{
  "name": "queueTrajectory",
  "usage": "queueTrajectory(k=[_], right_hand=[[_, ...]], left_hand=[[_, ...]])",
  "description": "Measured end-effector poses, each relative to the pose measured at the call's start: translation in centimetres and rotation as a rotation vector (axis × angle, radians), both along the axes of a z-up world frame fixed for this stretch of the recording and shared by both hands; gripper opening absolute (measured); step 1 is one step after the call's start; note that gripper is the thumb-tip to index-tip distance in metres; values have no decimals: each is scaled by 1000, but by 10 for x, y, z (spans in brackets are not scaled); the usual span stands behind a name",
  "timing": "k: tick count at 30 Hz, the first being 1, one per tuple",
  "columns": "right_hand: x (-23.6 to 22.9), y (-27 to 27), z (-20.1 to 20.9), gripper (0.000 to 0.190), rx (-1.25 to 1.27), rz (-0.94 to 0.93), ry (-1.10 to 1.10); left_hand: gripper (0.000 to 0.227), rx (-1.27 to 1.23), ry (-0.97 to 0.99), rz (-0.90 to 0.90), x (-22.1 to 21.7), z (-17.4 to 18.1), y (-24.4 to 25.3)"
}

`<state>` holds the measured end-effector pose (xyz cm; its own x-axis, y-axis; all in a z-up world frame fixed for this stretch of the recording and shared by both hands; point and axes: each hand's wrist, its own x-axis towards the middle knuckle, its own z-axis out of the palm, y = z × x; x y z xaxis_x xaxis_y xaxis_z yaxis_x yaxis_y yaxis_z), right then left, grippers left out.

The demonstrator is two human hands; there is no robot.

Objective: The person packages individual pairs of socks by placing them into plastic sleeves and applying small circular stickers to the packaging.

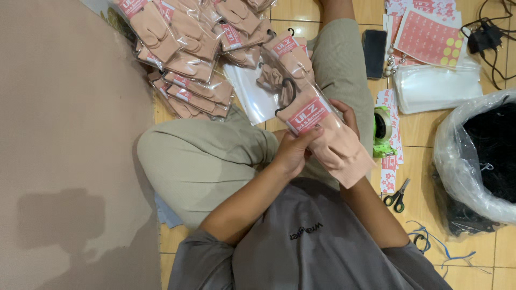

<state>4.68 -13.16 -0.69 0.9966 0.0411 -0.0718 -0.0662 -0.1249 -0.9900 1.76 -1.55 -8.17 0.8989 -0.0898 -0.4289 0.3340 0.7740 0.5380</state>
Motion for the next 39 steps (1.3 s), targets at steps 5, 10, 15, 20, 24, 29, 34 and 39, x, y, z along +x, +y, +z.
queueTrajectory(k=[5, 10, 15, 20, 24, 29, 34, 39], right_hand=[[9, 4, 17, 69, 27, 95, 43], [20, -5, 19, 90, 257, 235, -54], [-14, 11, 78, 78, -74, 284, -9], [-58, -77, 78, 54, 271, 447, -14], [-40, -57, 118, 47, -64, 621, -77], [-18, -97, 78, 29, -190, 415, -238], [-8, -74, -42, 37, -1110, 77, -425], [-13, -73, -72, 38, -1056, -22, -790]], left_hand=[[53, -287, -132, -56, 1, 36, 21], [61, -295, 62, -118, 1, 90, 36], [73, -429, 261, -87, -7, 98, 39], [36, -373, 380, -85, 7, 23, 24], [49, -303, 386, -87, 15, -10, -3], [42, -86, 340, -233, -4, -54, -48], [31, 75, 213, -423, -16, -58, -63], [59, 942, -40, -326, 10, 29, -2]])
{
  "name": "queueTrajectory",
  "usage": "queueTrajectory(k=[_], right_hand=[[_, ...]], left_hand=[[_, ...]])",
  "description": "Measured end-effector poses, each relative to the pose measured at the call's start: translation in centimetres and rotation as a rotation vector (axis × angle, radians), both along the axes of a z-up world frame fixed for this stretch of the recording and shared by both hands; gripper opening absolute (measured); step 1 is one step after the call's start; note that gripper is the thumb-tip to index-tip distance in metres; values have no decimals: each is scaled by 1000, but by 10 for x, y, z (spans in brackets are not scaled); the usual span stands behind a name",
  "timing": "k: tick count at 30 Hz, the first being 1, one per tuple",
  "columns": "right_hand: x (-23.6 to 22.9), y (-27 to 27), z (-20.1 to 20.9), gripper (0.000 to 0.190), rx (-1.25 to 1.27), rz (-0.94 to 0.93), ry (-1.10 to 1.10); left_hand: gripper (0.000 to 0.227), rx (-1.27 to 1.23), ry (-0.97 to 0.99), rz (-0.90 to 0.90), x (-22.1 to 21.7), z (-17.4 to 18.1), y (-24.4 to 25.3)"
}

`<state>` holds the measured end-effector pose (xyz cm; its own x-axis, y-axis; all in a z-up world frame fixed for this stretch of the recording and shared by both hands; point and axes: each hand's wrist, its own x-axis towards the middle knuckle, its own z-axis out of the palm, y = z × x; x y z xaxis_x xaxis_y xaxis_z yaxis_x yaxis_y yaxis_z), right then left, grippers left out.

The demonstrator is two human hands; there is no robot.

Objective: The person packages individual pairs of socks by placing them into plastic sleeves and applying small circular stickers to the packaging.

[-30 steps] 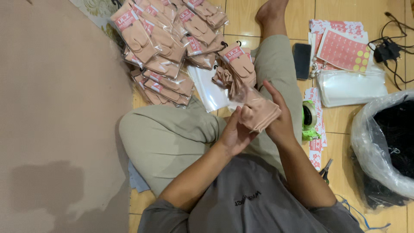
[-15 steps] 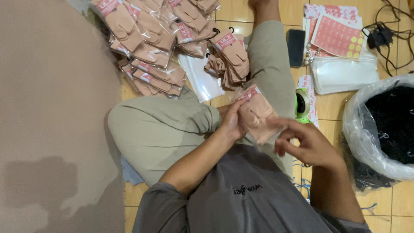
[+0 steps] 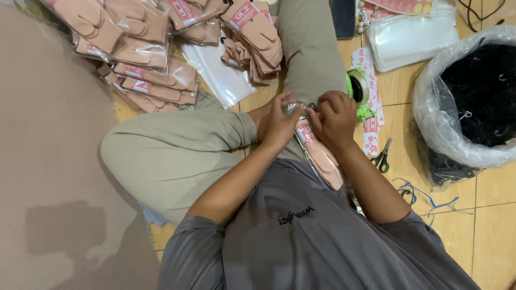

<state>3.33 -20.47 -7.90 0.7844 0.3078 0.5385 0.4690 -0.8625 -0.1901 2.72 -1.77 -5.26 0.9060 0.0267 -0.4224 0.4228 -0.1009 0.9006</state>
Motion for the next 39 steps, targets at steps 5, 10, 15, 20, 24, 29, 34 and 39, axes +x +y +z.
queueTrajectory(k=[5, 10, 15, 20, 24, 29, 34, 39], right_hand=[[-1, -4, -2, 35, 19, 175, -77], [-4, 0, 3, 40, 32, 240, -121], [-3, 4, 9, 37, 27, 285, -142], [-3, 4, 11, 34, 29, 293, -130], [-5, 2, 5, 35, 38, 298, -125], [-2, 4, 12, 31, -18, 246, -82], [-3, 11, 28, 31, -132, 171, -88], [-5, 12, 21, 28, -140, 199, -136]], left_hand=[[22, 43, -52, -191, 22, -56, -13], [18, 59, -20, -308, 22, -52, -6], [16, 209, -195, -245, 15, -67, -5], [18, 231, -256, -325, 16, -62, 1], [14, 180, -273, -308, 18, -46, 4], [19, 235, -210, -300, 25, -73, -2], [23, 226, -171, -325, 18, -52, 3], [31, 223, -45, -333, 13, -30, 12]])
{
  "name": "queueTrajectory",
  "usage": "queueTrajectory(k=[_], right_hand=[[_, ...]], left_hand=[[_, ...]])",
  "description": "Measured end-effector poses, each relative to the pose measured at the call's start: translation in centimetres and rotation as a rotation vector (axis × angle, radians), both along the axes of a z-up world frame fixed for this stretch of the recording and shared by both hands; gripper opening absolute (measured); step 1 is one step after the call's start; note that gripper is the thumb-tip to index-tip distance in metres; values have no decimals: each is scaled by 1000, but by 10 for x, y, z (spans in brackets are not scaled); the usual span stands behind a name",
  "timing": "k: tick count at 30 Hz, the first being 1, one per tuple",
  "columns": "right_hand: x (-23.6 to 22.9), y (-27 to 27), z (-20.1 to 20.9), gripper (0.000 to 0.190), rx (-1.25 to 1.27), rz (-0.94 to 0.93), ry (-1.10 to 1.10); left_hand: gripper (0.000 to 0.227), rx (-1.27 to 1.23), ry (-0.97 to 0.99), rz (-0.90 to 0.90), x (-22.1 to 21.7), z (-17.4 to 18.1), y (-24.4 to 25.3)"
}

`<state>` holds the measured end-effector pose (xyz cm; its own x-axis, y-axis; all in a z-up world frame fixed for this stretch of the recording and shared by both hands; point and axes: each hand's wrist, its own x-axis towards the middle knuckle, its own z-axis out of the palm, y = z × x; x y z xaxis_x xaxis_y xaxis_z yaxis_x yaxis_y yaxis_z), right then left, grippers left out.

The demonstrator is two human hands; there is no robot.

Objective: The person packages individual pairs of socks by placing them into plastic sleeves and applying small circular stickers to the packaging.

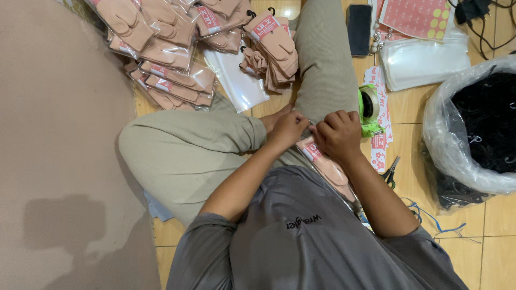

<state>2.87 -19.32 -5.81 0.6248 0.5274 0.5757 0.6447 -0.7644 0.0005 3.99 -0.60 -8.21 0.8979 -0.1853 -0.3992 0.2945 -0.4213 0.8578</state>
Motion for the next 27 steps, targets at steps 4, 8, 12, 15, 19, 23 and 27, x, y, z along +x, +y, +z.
queueTrajectory(k=[4, 8, 12, 15, 19, 23, 27], right_hand=[[-4, -5, 19, 26, 31, 14, 55], [-19, -29, 56, 44, 245, -177, 775], [-30, -89, 48, 15, 372, -260, 1168], [-44, -118, 44, 19, 1170, 233, 1284], [-30, -75, 98, 25, 1552, 467, 1244], [-21, -57, 118, 30, 1545, 684, 1173], [27, -75, 74, 35, 1126, 203, 797]], left_hand=[[33, -64, 35, 90, 8, -46, 10], [33, -212, 135, 209, 16, -66, 22], [22, -483, 66, 551, 33, -44, 61], [17, -627, -2, 652, 35, -18, 62], [31, -467, -358, 449, 23, 18, 40], [101, -280, -702, -216, -23, 126, 16], [65, -47, -332, 25, -10, 129, -14]])
